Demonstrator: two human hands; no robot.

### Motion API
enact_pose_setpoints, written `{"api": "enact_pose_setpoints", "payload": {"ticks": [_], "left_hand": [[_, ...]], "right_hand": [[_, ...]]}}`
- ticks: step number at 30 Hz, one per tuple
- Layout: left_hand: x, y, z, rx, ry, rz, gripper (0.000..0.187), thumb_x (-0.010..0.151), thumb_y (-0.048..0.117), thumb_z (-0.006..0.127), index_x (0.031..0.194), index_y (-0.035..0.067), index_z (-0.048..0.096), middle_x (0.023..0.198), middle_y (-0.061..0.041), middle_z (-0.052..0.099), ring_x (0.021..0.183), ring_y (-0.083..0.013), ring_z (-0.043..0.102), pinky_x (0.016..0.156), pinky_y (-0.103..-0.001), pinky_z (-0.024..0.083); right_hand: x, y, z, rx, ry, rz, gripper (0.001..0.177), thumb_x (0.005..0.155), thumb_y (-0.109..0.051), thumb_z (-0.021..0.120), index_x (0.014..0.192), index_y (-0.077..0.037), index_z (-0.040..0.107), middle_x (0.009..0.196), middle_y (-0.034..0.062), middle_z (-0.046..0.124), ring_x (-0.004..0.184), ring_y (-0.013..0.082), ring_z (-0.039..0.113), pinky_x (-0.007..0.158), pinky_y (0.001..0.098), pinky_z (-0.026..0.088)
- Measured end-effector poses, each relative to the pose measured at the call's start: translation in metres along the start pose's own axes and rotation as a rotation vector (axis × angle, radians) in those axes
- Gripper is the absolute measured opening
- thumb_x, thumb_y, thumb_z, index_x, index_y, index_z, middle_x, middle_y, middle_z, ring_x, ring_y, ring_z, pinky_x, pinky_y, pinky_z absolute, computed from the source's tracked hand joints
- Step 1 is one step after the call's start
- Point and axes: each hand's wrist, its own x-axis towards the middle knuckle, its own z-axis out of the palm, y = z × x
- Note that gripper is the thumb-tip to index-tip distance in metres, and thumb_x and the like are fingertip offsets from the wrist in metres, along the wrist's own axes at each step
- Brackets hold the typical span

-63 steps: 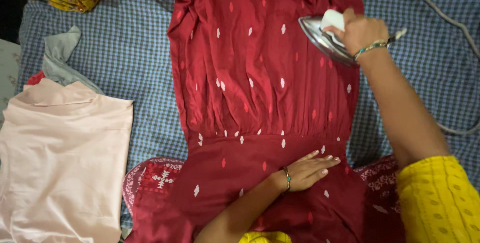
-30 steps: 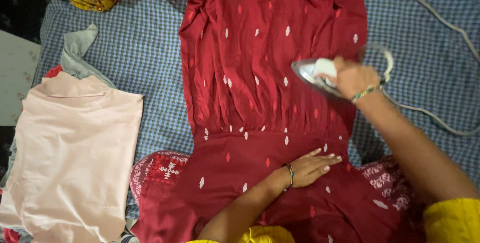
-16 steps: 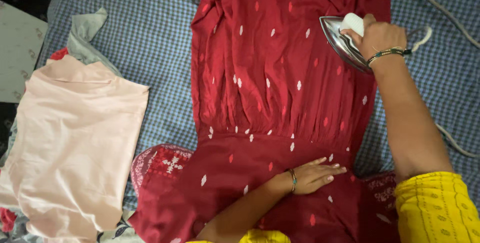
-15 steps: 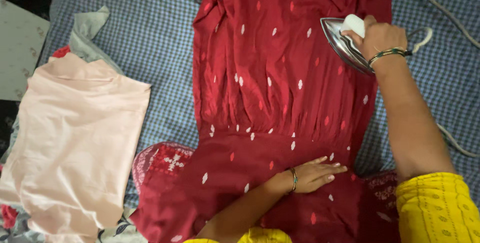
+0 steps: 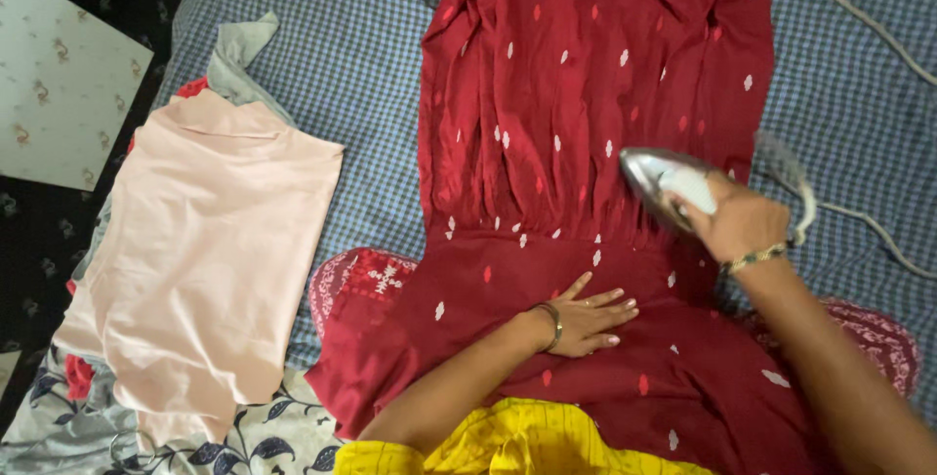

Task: The person irons a red patterned dress laid out on a bed. They use an electric iron to smooth the fabric, periodically lifting and repositioning the dress to access different sections.

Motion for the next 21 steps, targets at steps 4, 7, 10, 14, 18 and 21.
{"api": "enact_pose_setpoints", "payload": {"ticks": [4, 7, 10, 14, 18, 21], "left_hand": [[0.004, 0.003, 0.012, 0.009, 0.045, 0.003, 0.067, 0.106, 0.046, 0.031, 0.163, 0.013, 0.019, 0.172, -0.006, 0.020, 0.159, -0.0221, 0.013, 0.125, -0.062, -0.003], [0.005, 0.000, 0.019, 0.006, 0.071, 0.014, 0.068, 0.106, 0.046, 0.028, 0.164, 0.012, 0.019, 0.172, -0.006, 0.020, 0.159, -0.0221, 0.014, 0.126, -0.061, -0.002], [0.007, -0.001, 0.022, 0.026, 0.066, 0.006, 0.068, 0.107, 0.047, 0.025, 0.164, 0.013, 0.017, 0.172, -0.006, 0.018, 0.159, -0.0219, 0.014, 0.127, -0.061, -0.002], [0.016, -0.004, 0.021, 0.004, -0.032, -0.011, 0.071, 0.105, 0.051, 0.024, 0.164, 0.015, 0.010, 0.172, -0.005, 0.012, 0.159, -0.0214, 0.007, 0.124, -0.061, -0.005], [0.018, -0.008, 0.016, -0.086, -0.097, -0.015, 0.073, 0.104, 0.053, 0.022, 0.164, 0.015, 0.007, 0.173, -0.004, 0.007, 0.159, -0.0209, 0.002, 0.123, -0.061, -0.008], [0.019, -0.007, 0.016, -0.103, -0.101, -0.010, 0.074, 0.103, 0.054, 0.022, 0.164, 0.015, 0.008, 0.172, -0.005, 0.008, 0.159, -0.0211, 0.002, 0.123, -0.061, -0.009]], "right_hand": [[-0.014, -0.038, 0.011, 0.006, 0.078, -0.354, 0.049, 0.088, -0.055, 0.075, 0.099, -0.007, 0.071, 0.080, 0.0156, 0.072, 0.061, 0.0283, 0.070, 0.053, 0.0403, 0.055], [-0.008, -0.074, 0.027, 0.090, 0.175, -0.503, 0.051, 0.083, -0.057, 0.072, 0.096, -0.008, 0.068, 0.072, 0.0137, 0.068, 0.063, 0.0293, 0.070, 0.057, 0.0406, 0.057], [0.017, -0.085, 0.033, 0.055, 0.069, -0.395, 0.052, 0.089, -0.059, 0.070, 0.088, -0.007, 0.064, 0.067, 0.0119, 0.067, 0.056, 0.0268, 0.069, 0.050, 0.0409, 0.055], [0.063, -0.086, 0.047, -0.075, 0.058, -0.227, 0.057, 0.090, -0.067, 0.064, 0.090, -0.010, 0.064, 0.065, 0.0115, 0.068, 0.055, 0.0302, 0.069, 0.048, 0.0430, 0.054], [0.133, -0.072, 0.064, -0.140, 0.047, -0.113, 0.065, 0.096, -0.073, 0.056, 0.095, -0.008, 0.063, 0.067, 0.0131, 0.069, 0.058, 0.0320, 0.071, 0.049, 0.0446, 0.055], [0.189, -0.056, 0.077, -0.140, 0.065, -0.043, 0.069, 0.101, -0.074, 0.053, 0.100, -0.007, 0.063, 0.069, 0.0152, 0.069, 0.061, 0.0341, 0.071, 0.051, 0.0465, 0.055]]}}
